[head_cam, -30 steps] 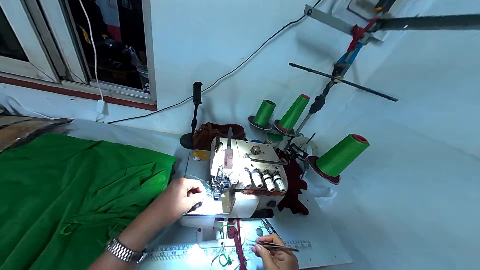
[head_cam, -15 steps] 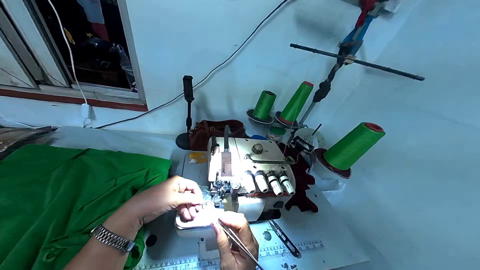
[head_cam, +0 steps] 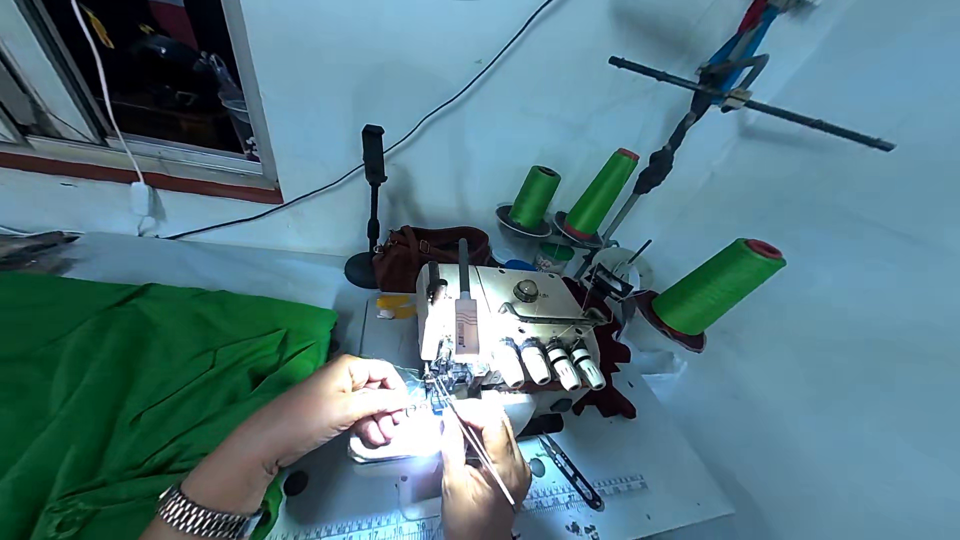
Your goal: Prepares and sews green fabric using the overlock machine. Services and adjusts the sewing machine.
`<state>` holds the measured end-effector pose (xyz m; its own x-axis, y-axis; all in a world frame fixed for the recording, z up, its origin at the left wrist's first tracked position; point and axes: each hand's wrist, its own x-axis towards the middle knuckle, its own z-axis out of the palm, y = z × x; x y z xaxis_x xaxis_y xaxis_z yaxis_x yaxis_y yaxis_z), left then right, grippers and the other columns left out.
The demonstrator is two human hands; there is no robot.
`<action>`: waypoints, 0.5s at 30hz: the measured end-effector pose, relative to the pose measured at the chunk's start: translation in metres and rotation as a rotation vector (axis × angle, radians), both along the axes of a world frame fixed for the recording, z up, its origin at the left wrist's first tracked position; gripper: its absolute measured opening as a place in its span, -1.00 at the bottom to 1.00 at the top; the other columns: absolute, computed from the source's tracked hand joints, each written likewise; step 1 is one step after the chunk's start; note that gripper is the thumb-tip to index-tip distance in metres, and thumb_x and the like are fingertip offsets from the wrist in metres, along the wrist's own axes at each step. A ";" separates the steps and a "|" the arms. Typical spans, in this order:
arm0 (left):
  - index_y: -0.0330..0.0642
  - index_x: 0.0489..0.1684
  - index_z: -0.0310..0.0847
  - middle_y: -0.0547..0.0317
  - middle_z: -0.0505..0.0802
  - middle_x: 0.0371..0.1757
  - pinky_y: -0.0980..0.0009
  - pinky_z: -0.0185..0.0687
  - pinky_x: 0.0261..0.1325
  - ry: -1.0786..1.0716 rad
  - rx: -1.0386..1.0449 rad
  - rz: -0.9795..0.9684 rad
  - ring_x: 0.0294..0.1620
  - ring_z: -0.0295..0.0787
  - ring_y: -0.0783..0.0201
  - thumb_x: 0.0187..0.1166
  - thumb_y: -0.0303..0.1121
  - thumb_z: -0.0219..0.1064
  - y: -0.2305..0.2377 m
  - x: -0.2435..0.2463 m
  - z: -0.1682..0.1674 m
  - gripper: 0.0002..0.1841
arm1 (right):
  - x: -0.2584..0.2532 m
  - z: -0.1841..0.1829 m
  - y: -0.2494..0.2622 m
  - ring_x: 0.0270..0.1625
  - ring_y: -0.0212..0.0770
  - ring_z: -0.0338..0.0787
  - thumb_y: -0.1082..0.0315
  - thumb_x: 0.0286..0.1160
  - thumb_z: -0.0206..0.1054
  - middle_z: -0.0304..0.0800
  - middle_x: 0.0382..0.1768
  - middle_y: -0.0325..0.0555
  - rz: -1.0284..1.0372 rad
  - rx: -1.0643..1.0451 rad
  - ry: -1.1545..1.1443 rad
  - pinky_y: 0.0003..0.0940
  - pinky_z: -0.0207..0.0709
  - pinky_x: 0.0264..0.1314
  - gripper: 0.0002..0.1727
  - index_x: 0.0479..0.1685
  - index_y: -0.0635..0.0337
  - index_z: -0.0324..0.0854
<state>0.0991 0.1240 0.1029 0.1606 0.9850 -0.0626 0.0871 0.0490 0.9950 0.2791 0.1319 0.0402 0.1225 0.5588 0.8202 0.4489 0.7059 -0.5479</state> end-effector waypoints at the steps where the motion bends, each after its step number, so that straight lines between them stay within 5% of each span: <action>1: -0.18 -0.45 0.71 0.18 0.82 -0.54 0.58 0.69 -0.43 0.000 -0.003 0.003 -0.56 0.76 0.41 0.60 -0.54 0.22 0.000 0.000 0.000 -0.79 | -0.001 0.001 0.001 -0.10 -0.52 0.83 0.46 0.23 0.41 0.86 -0.30 -0.08 -0.013 0.009 -0.007 -0.76 0.61 0.07 -0.90 -0.36 0.33 0.77; 15: -0.18 -0.42 0.72 0.17 0.82 -0.54 0.58 0.67 -0.43 -0.008 0.010 0.007 -0.56 0.75 0.41 0.60 -0.52 0.24 0.000 -0.002 -0.005 -0.81 | -0.020 0.010 -0.001 -0.29 -0.28 0.82 0.42 0.27 0.33 0.79 -0.36 -0.06 -0.173 -0.075 -0.200 -0.55 0.69 -0.21 -0.85 -0.36 0.31 0.77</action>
<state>0.0969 0.1238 0.0981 0.1543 0.9867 -0.0517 0.0793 0.0397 0.9961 0.2592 0.1309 0.0502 0.0609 0.6037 0.7948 0.6636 0.5703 -0.4841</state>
